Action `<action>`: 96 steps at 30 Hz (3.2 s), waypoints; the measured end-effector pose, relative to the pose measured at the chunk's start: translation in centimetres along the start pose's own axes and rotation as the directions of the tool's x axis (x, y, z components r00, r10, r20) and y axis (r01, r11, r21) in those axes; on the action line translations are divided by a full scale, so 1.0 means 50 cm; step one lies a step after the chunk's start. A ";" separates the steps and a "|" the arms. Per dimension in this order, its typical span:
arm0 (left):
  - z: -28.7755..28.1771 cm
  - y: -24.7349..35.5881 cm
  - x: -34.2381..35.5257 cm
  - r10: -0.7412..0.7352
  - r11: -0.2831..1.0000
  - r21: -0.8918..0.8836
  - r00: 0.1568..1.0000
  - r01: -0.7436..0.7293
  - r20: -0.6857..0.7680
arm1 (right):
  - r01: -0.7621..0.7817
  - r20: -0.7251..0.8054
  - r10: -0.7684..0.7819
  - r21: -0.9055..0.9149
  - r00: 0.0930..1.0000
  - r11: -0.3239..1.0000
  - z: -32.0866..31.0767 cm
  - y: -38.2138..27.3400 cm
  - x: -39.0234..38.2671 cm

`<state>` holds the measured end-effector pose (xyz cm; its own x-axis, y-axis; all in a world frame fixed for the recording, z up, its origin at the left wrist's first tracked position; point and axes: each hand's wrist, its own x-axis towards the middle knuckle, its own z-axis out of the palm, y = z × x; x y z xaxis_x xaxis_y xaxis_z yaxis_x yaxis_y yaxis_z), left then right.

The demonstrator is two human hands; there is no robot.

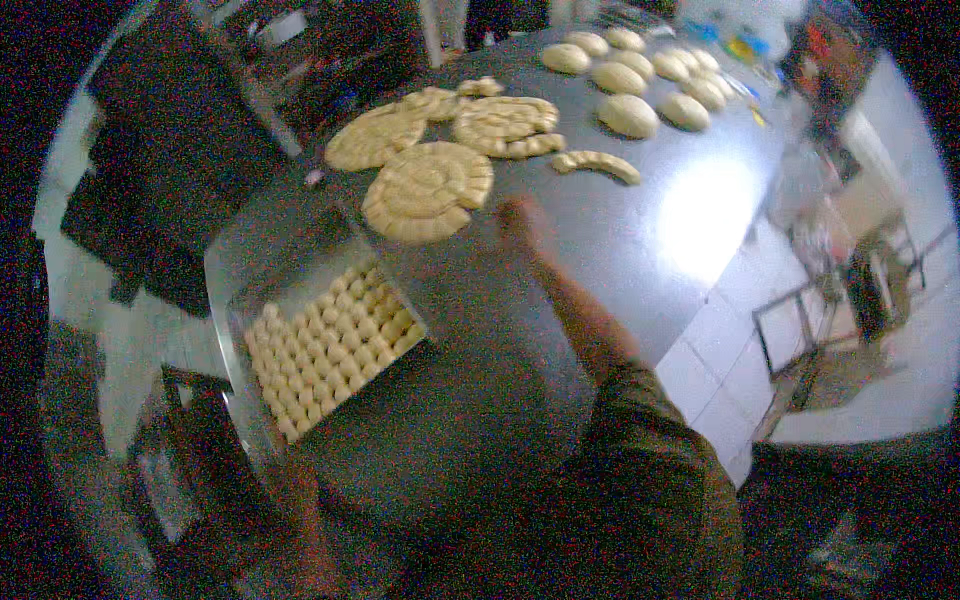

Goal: The person shapes small portions of dough into balls by hand and places them into a metal tray in rows.

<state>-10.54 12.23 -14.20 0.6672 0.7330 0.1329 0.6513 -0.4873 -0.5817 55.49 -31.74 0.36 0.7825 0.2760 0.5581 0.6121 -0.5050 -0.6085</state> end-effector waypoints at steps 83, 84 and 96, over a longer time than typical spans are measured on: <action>-0.322 0.146 -0.179 0.124 0.436 -0.872 0.974 -0.225 -0.189 | 0.257 0.707 -0.332 0.216 0.625 0.942 -0.136 0.013 -0.316; -0.345 0.158 -0.130 0.067 0.459 -0.856 0.970 -0.237 -0.233 | 0.287 0.670 -0.271 0.090 0.691 0.954 -0.147 0.025 -0.288; -0.442 0.184 -0.075 0.258 0.473 -0.857 0.962 -0.205 -0.088 | 0.320 0.535 -0.126 -0.287 0.835 0.903 -0.103 0.044 -0.309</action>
<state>0.94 -5.51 -2.34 0.8417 0.5377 0.0489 0.4810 -0.7878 0.3847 44.18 -41.34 -6.70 0.6372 0.7319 0.2415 0.7706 -0.6020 -0.2092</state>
